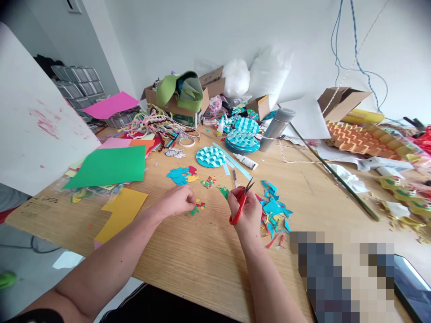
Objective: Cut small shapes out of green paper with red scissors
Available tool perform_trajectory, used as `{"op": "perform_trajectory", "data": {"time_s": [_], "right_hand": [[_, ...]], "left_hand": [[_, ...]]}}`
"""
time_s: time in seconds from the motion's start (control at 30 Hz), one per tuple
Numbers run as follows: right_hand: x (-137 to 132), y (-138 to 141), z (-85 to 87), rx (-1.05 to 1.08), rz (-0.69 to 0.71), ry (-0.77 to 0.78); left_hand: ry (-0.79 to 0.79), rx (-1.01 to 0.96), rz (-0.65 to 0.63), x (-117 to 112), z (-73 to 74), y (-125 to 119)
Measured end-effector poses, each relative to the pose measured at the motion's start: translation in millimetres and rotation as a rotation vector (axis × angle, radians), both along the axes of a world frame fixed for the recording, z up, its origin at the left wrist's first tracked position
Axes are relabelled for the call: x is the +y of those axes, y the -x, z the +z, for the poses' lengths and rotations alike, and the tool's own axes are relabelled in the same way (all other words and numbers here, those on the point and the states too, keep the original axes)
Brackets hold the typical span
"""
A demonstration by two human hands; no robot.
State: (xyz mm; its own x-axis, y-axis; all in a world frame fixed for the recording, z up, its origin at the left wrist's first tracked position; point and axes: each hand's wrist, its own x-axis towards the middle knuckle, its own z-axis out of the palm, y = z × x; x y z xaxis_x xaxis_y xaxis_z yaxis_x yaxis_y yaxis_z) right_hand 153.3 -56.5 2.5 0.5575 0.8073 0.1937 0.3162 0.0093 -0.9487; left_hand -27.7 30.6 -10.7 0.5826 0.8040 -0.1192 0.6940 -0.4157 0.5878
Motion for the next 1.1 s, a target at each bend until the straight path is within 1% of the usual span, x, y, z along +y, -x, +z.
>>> {"op": "perform_trajectory", "data": {"time_s": [0.17,0.3,0.37,0.5,0.63,0.73,0.83,0.9,1.0,1.1], "right_hand": [[-0.5,2.2,0.7,0.035,0.016,0.01],[-1.3,2.5,1.4,0.015,0.017,-0.003],[-1.9,1.9,2.0,0.023,0.009,-0.018],[-2.1,1.3,3.8,0.066,-0.003,-0.033],[-1.0,2.0,4.5,0.063,-0.028,-0.023],[-0.5,2.3,4.5,0.051,-0.037,-0.014],[-0.2,1.4,4.0,0.049,-0.037,-0.015],[0.0,0.3,3.2,0.041,-0.05,-0.013],[0.1,-1.0,1.7,0.017,-0.044,-0.028],[0.1,-0.9,1.2,0.032,-0.026,-0.056]], "left_hand": [[-0.012,-0.018,0.007,0.3,-1.8,-0.3],[0.092,-0.056,-0.025,3.0,-2.9,0.1],[0.122,-0.084,-0.01,4.6,-2.2,0.1],[0.107,-0.088,0.026,6.6,0.0,-0.1],[0.099,-0.097,0.015,7.5,-0.3,0.0],[0.026,-0.079,-0.011,7.4,-1.2,0.6],[-0.033,0.009,-0.031,6.2,-0.9,0.9],[-0.015,0.057,-0.056,5.2,-0.3,0.8],[0.023,0.05,-0.091,4.8,-0.5,0.6],[-0.025,0.044,-0.039,5.5,-3.0,0.4]]}}
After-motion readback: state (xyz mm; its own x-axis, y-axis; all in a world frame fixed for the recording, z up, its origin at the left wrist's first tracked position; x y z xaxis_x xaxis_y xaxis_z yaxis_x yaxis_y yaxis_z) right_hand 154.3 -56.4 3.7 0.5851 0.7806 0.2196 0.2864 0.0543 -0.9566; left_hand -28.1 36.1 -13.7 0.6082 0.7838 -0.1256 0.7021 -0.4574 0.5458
